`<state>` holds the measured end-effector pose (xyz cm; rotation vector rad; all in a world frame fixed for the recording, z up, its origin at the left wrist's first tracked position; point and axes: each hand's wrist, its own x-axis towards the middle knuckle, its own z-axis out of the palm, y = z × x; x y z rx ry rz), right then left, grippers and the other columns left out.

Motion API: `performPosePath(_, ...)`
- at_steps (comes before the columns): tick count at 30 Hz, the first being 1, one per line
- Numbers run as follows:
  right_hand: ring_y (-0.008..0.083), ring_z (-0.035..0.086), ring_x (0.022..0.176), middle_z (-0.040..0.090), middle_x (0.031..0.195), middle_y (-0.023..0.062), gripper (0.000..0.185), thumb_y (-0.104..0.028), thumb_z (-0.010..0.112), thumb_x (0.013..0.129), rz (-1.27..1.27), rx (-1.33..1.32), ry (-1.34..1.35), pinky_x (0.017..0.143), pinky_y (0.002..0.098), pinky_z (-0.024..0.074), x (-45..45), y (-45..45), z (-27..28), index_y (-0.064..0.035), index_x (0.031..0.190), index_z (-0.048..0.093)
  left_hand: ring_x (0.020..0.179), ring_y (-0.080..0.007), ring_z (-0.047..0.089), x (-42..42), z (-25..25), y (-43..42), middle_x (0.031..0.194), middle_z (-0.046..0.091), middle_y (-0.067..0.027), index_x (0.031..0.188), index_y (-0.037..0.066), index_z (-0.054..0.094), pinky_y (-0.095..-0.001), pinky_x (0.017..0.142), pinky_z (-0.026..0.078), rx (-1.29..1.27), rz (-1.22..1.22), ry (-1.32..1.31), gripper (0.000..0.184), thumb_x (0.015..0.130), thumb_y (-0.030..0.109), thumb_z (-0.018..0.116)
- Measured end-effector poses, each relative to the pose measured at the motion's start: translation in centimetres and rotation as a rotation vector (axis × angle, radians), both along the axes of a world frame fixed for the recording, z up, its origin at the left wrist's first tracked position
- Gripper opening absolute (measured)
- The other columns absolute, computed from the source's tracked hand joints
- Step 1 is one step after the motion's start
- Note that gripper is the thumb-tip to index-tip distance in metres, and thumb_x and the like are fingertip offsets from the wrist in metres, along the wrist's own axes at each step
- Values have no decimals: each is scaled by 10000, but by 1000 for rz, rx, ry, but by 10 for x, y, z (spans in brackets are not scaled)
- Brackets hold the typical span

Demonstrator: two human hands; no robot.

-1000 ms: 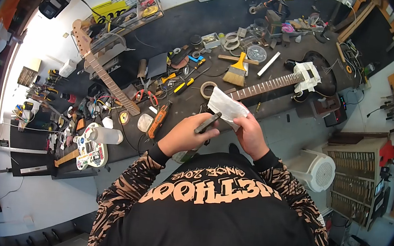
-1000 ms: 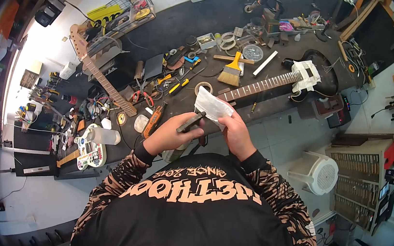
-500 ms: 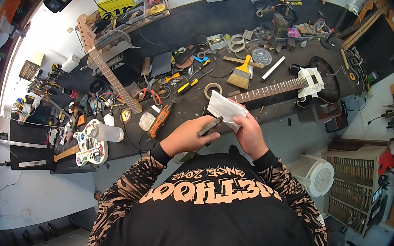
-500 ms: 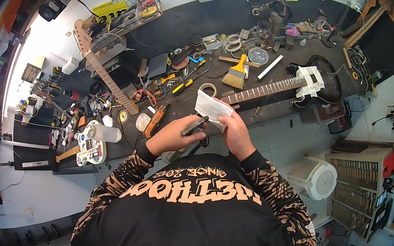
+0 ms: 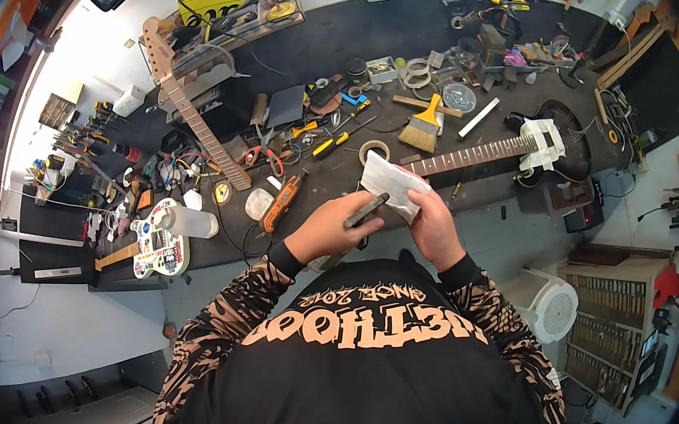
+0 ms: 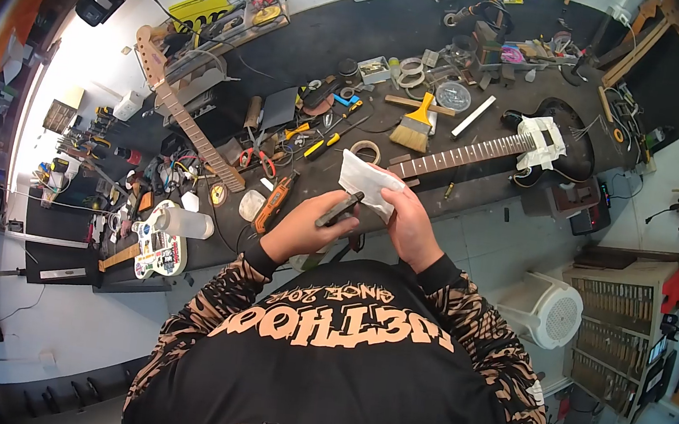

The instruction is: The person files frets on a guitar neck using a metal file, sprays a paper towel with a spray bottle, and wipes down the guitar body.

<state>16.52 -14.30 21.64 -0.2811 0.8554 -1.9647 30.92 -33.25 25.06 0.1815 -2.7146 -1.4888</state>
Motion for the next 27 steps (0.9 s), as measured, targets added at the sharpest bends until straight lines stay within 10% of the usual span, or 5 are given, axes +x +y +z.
performPosePath(27,250,633,1459,664,1590,147,526,-143,470,1151,96,3,-17,1251,405,467,27,-19,8,35,1639,553,1170,-452,736,53,-12,-10,1253,753,-202,1333,47,710,-473,995,586,-95,74,-46,362,1041,238,805)
